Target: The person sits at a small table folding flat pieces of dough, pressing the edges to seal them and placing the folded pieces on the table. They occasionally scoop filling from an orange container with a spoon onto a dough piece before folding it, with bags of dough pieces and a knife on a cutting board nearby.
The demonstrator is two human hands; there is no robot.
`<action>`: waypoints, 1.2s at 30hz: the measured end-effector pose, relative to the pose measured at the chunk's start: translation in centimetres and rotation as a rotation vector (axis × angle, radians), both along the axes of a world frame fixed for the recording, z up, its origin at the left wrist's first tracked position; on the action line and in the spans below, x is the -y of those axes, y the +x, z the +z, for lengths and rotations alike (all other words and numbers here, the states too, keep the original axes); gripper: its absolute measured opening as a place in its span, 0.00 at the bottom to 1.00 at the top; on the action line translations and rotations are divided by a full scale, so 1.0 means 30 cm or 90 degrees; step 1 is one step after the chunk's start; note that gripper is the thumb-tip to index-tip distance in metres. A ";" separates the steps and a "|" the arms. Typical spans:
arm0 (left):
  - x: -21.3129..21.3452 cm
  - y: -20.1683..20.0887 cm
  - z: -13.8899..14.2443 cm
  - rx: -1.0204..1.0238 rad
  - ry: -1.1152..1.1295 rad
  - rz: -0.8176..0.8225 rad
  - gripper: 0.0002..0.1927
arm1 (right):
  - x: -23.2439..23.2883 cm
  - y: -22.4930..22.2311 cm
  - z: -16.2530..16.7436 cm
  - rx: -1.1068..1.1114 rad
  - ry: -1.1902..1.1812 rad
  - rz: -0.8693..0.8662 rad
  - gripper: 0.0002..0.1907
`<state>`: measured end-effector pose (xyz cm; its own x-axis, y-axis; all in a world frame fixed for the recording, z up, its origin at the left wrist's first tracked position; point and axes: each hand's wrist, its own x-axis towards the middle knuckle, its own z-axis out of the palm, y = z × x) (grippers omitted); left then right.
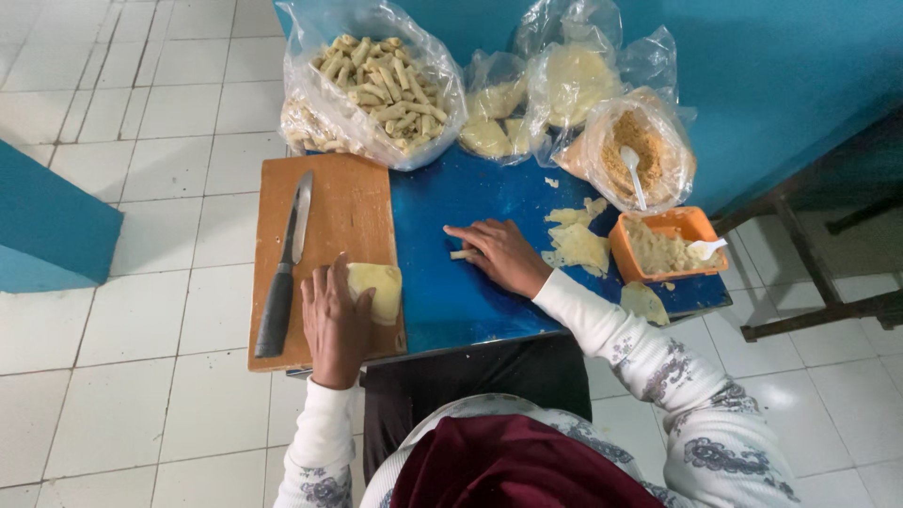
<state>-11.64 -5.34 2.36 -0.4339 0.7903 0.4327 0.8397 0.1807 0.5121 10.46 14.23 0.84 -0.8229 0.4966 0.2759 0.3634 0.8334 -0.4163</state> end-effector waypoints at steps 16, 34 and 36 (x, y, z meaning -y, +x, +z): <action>-0.063 -0.017 0.023 0.324 -0.055 -0.066 0.12 | 0.147 -0.101 0.243 -0.286 -0.308 0.074 0.09; -0.390 0.378 -0.142 0.914 0.333 -0.344 0.11 | 0.024 0.084 0.053 -0.331 -0.222 -0.162 0.05; -0.393 0.378 -0.146 0.946 0.337 -0.328 0.11 | 0.004 0.091 0.033 -0.341 -0.317 -0.138 0.06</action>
